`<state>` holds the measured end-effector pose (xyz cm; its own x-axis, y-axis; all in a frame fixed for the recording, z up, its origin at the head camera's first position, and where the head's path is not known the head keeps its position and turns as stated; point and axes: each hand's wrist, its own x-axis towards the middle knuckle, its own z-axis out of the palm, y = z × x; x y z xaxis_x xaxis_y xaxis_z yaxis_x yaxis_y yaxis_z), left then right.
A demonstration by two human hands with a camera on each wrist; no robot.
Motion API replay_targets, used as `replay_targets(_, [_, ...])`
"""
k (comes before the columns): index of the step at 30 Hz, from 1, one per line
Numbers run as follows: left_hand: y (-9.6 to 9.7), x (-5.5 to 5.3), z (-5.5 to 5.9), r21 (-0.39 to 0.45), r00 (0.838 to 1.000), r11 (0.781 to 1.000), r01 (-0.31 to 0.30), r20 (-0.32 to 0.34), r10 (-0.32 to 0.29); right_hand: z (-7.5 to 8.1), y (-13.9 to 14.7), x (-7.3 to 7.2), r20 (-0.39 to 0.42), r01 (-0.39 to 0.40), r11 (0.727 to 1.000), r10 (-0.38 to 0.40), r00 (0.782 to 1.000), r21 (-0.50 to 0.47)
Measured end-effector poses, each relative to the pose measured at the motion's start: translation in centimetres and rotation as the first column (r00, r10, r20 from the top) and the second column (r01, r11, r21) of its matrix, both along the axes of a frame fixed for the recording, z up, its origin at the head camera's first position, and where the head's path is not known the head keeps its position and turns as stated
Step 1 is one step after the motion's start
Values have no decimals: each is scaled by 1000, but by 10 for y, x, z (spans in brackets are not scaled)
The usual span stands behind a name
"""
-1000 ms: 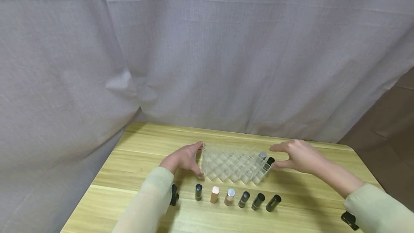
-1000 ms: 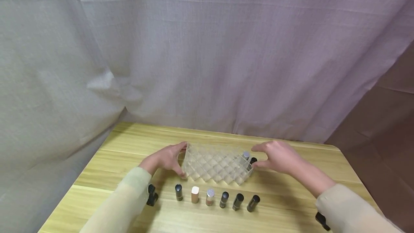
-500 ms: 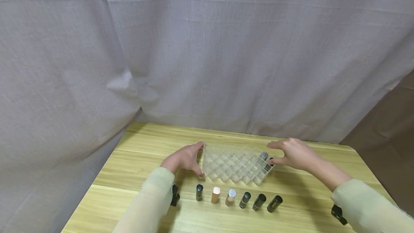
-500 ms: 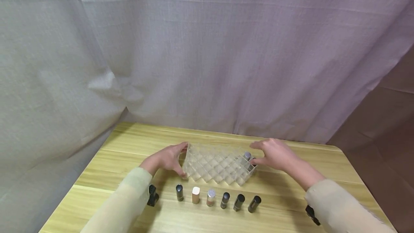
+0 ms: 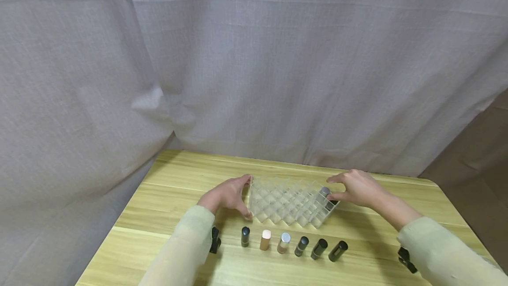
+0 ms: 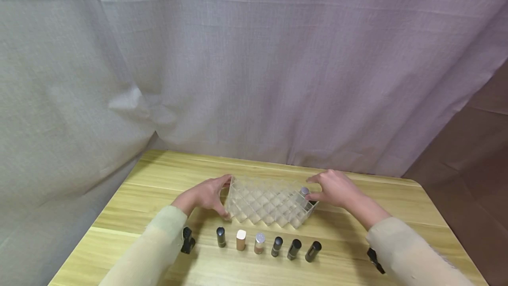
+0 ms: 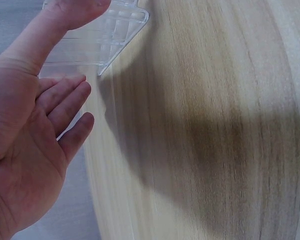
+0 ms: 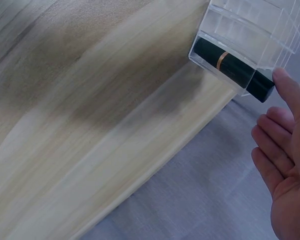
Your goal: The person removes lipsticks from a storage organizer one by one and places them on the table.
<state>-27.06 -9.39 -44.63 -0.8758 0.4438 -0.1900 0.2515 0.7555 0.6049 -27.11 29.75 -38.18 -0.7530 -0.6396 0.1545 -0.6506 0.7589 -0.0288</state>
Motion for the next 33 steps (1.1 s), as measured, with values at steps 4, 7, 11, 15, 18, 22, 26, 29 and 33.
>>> replay_targets(4, [0,0,0,7,1000,1000,-2,6,2,-3,-1,-2,11,7,1000,-7,1000,7])
replay_targets(7, [0,0,0,14,1000,1000,-2,9,1,-4,-3,-3,19,3,1000,-4,1000,8])
replay_targets(11, [0,0,0,17,1000,1000,0,9,0,-5,-6,-4,23,3,1000,-4,1000,16])
replay_targets(15, [0,0,-1,15,1000,1000,3,5,-3,-7,-9,-3,29,8,1000,-9,1000,19])
replay_targets(18, [0,0,-1,15,1000,1000,4,5,-4,-9,-9,-3,29,8,1000,-9,1000,13])
replay_targets(22, [0,0,-1,13,1000,1000,5,3,-5,-10,-9,-4,22,-2,1000,2,1000,0])
replay_targets(26, [-1,0,-1,12,1000,1000,6,2,-6,-12,-9,-4,14,-9,1000,9,1000,-12])
replay_targets(29, [-1,0,-1,7,1000,1000,7,0,-7,-12,-10,-3,5,-13,1000,13,1000,-15])
replay_targets(33, [-1,0,-1,0,1000,1000,8,-3,-8,-11,-9,-2,-12,-16,1000,16,1000,-11])
